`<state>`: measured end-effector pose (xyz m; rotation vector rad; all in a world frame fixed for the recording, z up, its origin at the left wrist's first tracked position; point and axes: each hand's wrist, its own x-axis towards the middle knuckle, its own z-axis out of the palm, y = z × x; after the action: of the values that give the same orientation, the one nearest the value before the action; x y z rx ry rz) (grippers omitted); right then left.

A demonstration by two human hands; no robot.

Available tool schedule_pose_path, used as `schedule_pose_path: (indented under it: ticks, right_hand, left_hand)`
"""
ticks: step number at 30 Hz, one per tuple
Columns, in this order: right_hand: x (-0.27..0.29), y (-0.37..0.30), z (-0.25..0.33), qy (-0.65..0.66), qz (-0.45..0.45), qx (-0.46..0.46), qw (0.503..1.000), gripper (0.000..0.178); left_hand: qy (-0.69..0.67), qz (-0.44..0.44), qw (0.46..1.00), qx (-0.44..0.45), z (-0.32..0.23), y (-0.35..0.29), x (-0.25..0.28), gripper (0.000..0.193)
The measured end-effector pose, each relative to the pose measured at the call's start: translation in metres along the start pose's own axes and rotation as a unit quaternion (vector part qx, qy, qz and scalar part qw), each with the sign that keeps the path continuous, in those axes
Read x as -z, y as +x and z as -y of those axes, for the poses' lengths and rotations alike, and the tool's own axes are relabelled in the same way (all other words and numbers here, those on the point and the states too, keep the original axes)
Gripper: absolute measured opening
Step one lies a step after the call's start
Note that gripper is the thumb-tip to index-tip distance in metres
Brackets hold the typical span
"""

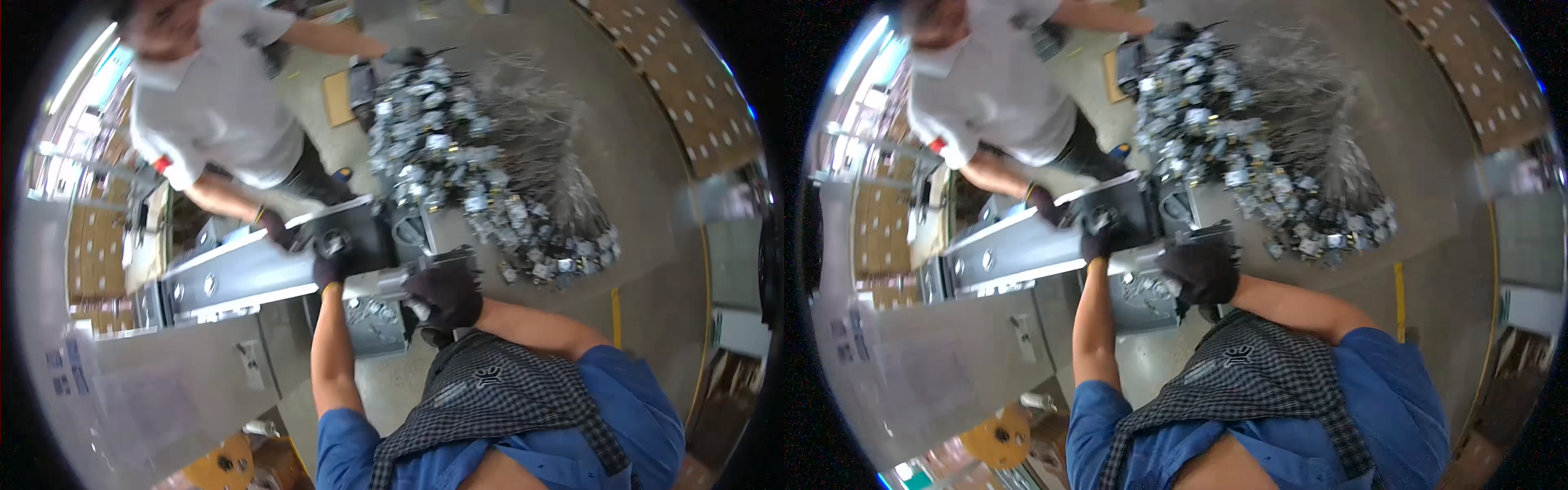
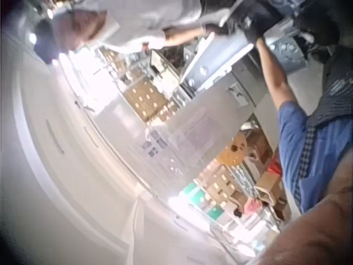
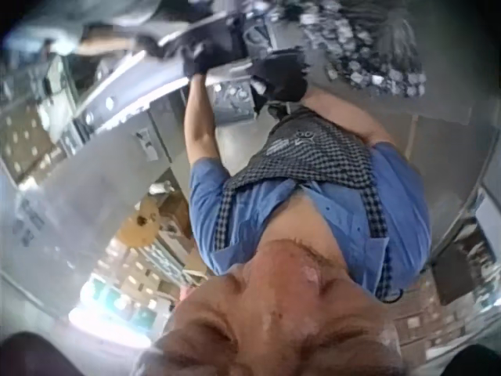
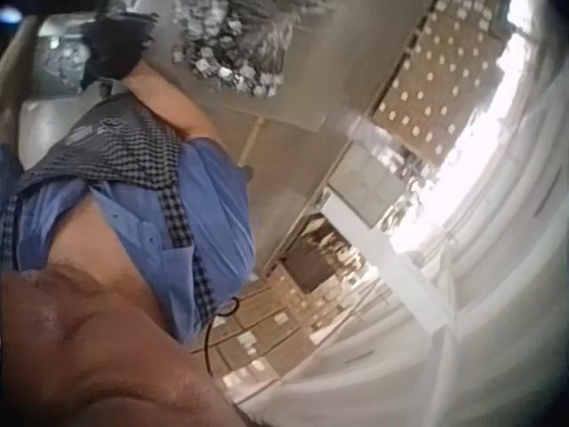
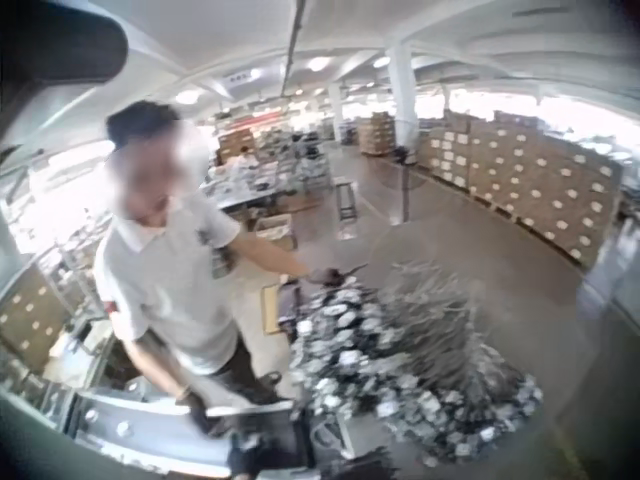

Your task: Assembling and inspecting electronic cable bundles at a manual assembly station.

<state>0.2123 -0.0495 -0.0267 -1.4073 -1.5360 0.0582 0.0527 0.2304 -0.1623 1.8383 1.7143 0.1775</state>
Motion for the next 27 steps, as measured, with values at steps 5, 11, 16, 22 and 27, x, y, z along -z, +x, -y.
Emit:
schedule_pose_path:
  ticks: [5,11,16,22,27]
  right_hand:
    - [0.045,-0.016,-0.005,-0.049,-0.145,-0.150,0.977,0.023]
    - [0.147,-0.090,-0.090,-0.422,-0.201,-0.266,0.843,0.052]
    - [0.177,-0.088,-0.084,-0.298,0.068,-0.627,0.716,0.052]
    - [0.177,-0.138,-0.117,-0.165,0.043,-0.466,0.868,0.028]
    - [0.163,-0.139,-0.096,0.422,-0.262,-0.578,0.647,0.021]
  left_hand:
    - [-0.292,0.025,0.956,-0.002,0.068,-0.092,-0.009,0.048]
    - [-0.329,0.110,0.933,0.094,0.106,-0.232,-0.037,0.036]
    - [-0.355,0.088,0.925,0.106,0.080,-0.271,-0.028,0.037]
    - [-0.394,0.128,0.910,0.028,0.042,-0.274,-0.007,0.045]
    - [-0.447,0.168,0.874,-0.091,-0.023,-0.293,0.014,0.035]
